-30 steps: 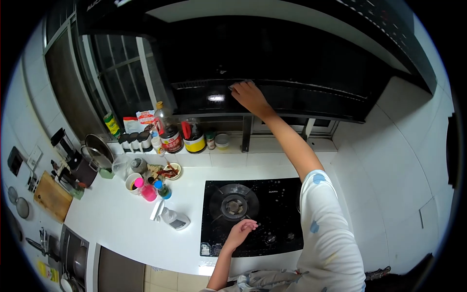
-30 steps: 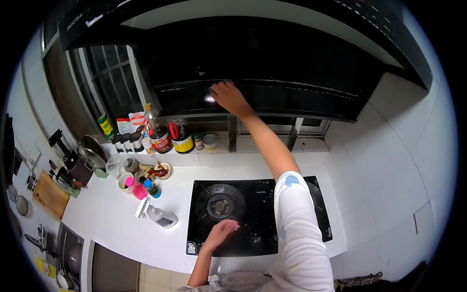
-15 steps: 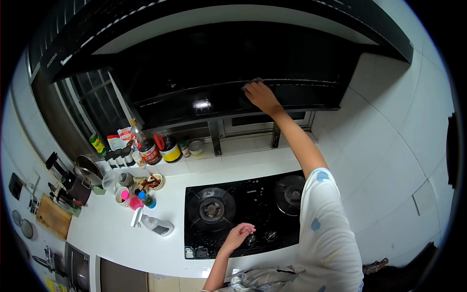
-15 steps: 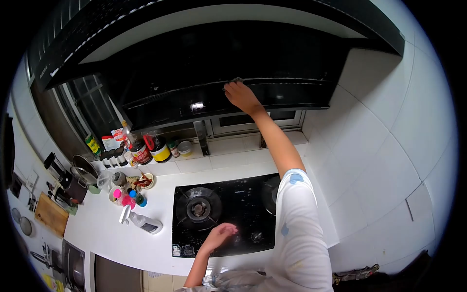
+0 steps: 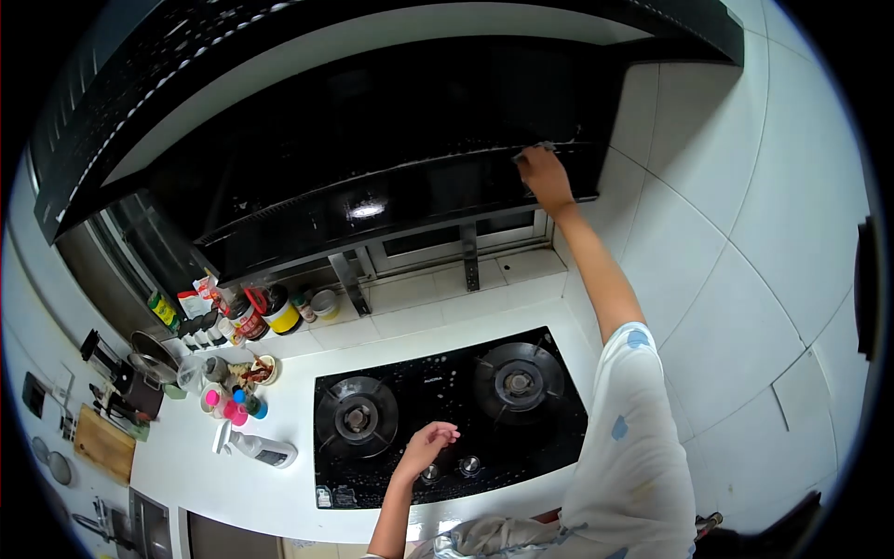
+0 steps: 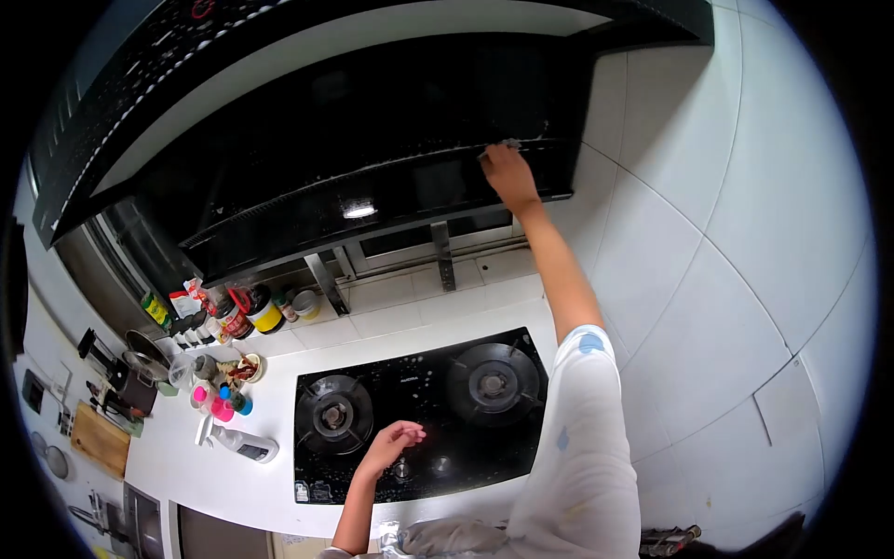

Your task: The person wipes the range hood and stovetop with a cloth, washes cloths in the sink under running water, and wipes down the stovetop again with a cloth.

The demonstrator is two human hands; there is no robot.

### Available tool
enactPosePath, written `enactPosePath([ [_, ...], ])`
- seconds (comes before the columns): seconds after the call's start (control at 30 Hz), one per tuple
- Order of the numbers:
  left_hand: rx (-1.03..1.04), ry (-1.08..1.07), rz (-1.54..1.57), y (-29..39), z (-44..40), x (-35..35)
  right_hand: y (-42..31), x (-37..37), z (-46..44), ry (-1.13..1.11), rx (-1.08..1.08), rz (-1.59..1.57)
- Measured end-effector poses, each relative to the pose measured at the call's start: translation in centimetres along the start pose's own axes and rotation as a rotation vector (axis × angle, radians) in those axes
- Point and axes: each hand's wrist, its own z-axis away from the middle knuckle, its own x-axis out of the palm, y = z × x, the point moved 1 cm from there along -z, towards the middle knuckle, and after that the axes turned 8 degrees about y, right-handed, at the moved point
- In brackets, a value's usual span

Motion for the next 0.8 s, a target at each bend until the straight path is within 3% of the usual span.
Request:
enactPosePath([
  [0.07,-0.001,-0.003,-0.005,-0.2,-0.2,0.4,2.1,-1.5,0.7,0.018,-0.157,0.214],
  [0.13,-0.02,-0.007,-0.009,-0.5,-0.4,0.8,3.9,-2.7,1.2,0.046,-0.149,0.218],
  [0.23,-0.042,0.0,-0.038,-0.6,-0.4,1.6,6.4,-4.3,2.3,0.076,0.198,0.21],
  [0.27,-0.044,-0.003,-0.041,-0.8,-0.4,1.8,6.8,-4.4,2.5,0.075,0.201,0.213],
  [0.33,-0.031,-0.027,-0.03,-1.1,-0.4,2.2,7.7,-4.8,2.7,0.366,0.517,0.148],
  [0.43,-0.097,-0.027,-0.051,-1.2,-0.4,2.7,7.6,-5.8,1.8,0.513,0.661,0.08],
  [0.57,-0.089,-0.035,-0.038,-1.0,-0.2,3.2,5.8,-2.1,0.5,0.479,0.817,-0.03],
  [0.67,-0.094,-0.029,-0.055,-1.2,-0.3,3.1,0.9,-0.6,-1.0,0.586,0.748,-0.11],
  [0.8,-0.144,-0.039,-0.037,-1.4,-0.2,3.4,-4.2,0.1,-2.2,0.538,0.668,-0.249],
])
